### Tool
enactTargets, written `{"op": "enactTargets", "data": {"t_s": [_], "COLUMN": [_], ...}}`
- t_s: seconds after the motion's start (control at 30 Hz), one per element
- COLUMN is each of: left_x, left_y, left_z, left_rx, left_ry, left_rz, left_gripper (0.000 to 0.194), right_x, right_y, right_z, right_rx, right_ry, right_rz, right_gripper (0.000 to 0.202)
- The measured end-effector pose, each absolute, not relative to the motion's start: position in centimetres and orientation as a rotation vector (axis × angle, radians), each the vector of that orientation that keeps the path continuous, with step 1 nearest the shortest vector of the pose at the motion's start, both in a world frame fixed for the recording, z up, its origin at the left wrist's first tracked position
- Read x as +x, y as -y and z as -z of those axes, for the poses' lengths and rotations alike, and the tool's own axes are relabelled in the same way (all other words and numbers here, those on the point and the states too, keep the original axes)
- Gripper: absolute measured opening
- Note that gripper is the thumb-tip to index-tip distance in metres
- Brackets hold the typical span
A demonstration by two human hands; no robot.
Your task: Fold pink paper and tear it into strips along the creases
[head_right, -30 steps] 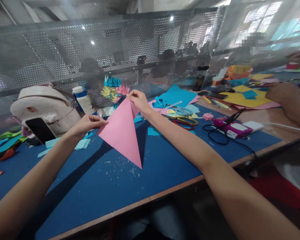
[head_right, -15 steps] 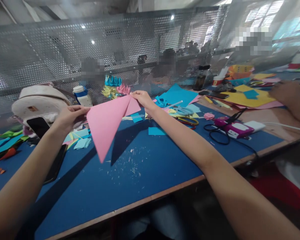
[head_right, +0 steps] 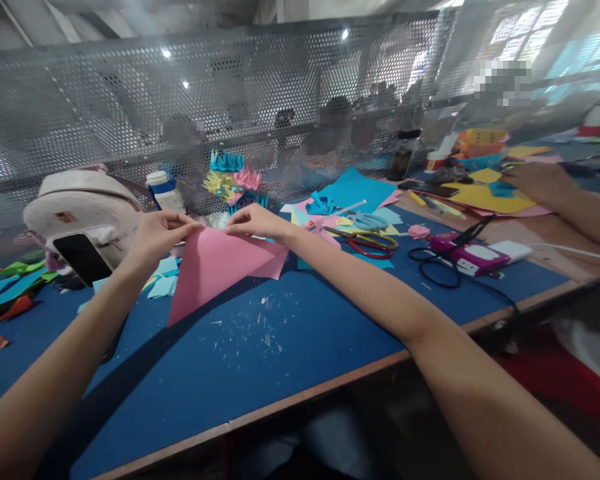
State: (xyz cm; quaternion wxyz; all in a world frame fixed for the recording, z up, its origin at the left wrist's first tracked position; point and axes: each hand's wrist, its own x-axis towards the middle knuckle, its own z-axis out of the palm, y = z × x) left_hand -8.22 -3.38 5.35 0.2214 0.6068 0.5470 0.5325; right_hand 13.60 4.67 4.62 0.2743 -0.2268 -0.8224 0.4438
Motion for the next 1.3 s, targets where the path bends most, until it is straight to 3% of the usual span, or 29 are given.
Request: {"op": "enactTargets", "data": {"t_s": [0.43,0.9,1.13,1.3], "left_x": [-6.2,-12.7,-13.9,-11.9], "left_y": [4.4,5.0,5.2,5.2], "left_z": [-5.8,-9.2,-10.2,-9.4], "left_rx": [1.815,1.587,1.532,1.823], "left_ry": [-1.349,-1.408,-1.361,-1.360], "left_rz": [-1.380,-1.833,-2.190,-2.131], "left_gripper": [0.030,0.021,0.017,0.011], "right_x": [12.6,15.3,16.1,14.7], "right_y": [-2.9,-8.0,-9.6,-7.3], "right_z": [-4.5,-5.4,-3.6,-3.3], "right_rx": [-0.479,-0.598,-0.773,-0.711], "right_ry": [2.129,2.016,1.856,1.855], "right_rz": [-1.022,-0.985,-1.065,-1.385], "right_gripper": [0.017,0.016,0.014,0.040]}}
